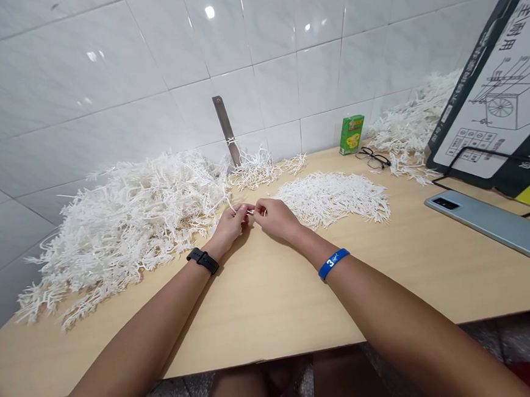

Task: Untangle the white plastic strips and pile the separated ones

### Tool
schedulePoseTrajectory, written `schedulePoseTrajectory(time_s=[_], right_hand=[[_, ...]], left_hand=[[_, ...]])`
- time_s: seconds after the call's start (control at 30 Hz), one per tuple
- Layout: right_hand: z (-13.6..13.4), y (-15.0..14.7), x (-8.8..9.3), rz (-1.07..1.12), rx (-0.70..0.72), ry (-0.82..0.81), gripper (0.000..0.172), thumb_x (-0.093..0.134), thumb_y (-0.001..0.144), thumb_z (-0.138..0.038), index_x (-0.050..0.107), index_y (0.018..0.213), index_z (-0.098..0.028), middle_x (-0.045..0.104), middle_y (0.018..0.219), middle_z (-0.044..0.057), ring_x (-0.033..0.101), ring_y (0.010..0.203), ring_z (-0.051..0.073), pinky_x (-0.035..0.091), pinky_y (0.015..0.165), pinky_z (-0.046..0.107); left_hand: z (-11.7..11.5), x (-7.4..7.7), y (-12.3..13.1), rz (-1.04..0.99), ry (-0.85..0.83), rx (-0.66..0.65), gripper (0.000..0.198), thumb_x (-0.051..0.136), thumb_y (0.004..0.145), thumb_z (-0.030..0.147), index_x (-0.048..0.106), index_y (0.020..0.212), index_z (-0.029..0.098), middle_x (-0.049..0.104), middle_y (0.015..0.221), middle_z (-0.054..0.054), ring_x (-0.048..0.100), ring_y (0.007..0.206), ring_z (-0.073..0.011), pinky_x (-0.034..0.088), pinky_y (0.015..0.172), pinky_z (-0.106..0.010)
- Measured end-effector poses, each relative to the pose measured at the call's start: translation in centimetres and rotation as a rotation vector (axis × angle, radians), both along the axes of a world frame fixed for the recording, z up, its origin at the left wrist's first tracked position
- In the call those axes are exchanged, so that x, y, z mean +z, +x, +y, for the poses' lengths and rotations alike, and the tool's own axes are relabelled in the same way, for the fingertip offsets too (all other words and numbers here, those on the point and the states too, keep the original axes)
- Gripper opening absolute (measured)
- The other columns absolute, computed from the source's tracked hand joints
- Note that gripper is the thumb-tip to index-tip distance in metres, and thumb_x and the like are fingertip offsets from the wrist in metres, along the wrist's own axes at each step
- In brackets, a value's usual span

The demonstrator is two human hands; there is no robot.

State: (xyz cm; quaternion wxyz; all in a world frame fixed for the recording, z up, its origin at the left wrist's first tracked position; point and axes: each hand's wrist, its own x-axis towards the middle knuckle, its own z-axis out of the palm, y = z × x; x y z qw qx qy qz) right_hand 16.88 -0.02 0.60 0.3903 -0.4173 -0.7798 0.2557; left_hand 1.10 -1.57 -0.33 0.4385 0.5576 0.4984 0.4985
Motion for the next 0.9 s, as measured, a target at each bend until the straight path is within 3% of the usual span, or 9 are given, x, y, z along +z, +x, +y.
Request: schedulePoseTrajectory(time_s=[0.1, 0.3, 0.47, 0.57, 0.73, 0.8, 0.9], right_hand=[[-0.4, -0.3, 0.3, 0.003, 0.064, -0.004, 0.014, 0.050, 0.077, -0.023, 0.051, 0.063, -0.019, 0.057, 0.063, -0.002, 0.048, 0.061, 0.013, 0.033, 0.059, 0.025], [-0.7, -0.5, 0.6, 0.069, 0.155, -0.015, 0.019, 0.048, 0.076, -0.024, 0.039, 0.059, -0.021, 0.043, 0.057, -0.004, 0.040, 0.059, 0.012, 0.029, 0.058, 0.026], [-1.5, -0.2, 0.7, 0.205, 0.178, -0.126, 0.019, 0.040, 0.079, -0.021, 0.037, 0.060, -0.022, 0.037, 0.055, -0.004, 0.036, 0.055, 0.012, 0.027, 0.053, 0.027], [-1.0, 0.2, 0.7, 0.132, 0.072, -0.018, 0.019, 0.040, 0.082, -0.019, 0.042, 0.063, -0.021, 0.044, 0.060, -0.001, 0.042, 0.060, 0.015, 0.031, 0.057, 0.028], [0.8, 1.2, 0.3, -0.053, -0.164, 0.209, 0.020, 0.046, 0.080, -0.009, 0.062, 0.087, -0.017, 0.062, 0.096, 0.012, 0.054, 0.094, 0.024, 0.040, 0.081, 0.035], [0.9, 1.2, 0.3, -0.014, -0.174, 0.191, 0.020, 0.046, 0.083, -0.012, 0.065, 0.090, -0.017, 0.063, 0.098, 0.011, 0.055, 0.094, 0.024, 0.041, 0.082, 0.034], [0.3, 0.7, 0.5, 0.066, -0.063, 0.099, 0.020, 0.048, 0.088, -0.024, 0.067, 0.084, -0.018, 0.065, 0.088, 0.007, 0.057, 0.081, 0.019, 0.042, 0.075, 0.031]], left_hand=[[0.1, -0.3, 0.0, -0.046, 0.011, 0.034, 0.030, 0.055, 0.089, 0.039, 0.069, 0.085, 0.014, 0.061, 0.069, -0.003, 0.050, 0.056, -0.0082, 0.036, 0.050, -0.019], [0.4, -0.7, 0.3, -0.121, 0.054, 0.093, 0.026, 0.060, 0.086, 0.037, 0.066, 0.076, 0.014, 0.060, 0.064, -0.002, 0.051, 0.055, -0.0079, 0.041, 0.053, -0.019], [0.3, -0.1, 0.0, -0.378, -0.003, 0.132, 0.027, 0.059, 0.088, 0.037, 0.057, 0.073, 0.015, 0.061, 0.060, -0.001, 0.061, 0.061, -0.0100, 0.051, 0.068, -0.023], [-0.1, 0.7, -0.1, -0.415, -0.084, 0.098, 0.028, 0.059, 0.088, 0.039, 0.059, 0.075, 0.014, 0.066, 0.065, -0.005, 0.064, 0.065, -0.0126, 0.052, 0.069, -0.025], [-0.7, 1.4, 0.1, -0.381, -0.129, -0.018, 0.034, 0.050, 0.092, 0.040, 0.068, 0.094, 0.012, 0.072, 0.101, -0.014, 0.067, 0.083, -0.0158, 0.051, 0.070, -0.023], [-0.7, 1.4, 0.2, -0.403, -0.128, -0.038, 0.036, 0.048, 0.093, 0.041, 0.069, 0.103, 0.014, 0.071, 0.111, -0.013, 0.066, 0.089, -0.0159, 0.051, 0.072, -0.023], [-0.6, 1.2, 0.2, -0.434, -0.114, -0.053, 0.036, 0.047, 0.094, 0.042, 0.068, 0.111, 0.019, 0.070, 0.114, -0.010, 0.066, 0.092, -0.0149, 0.051, 0.075, -0.023]])
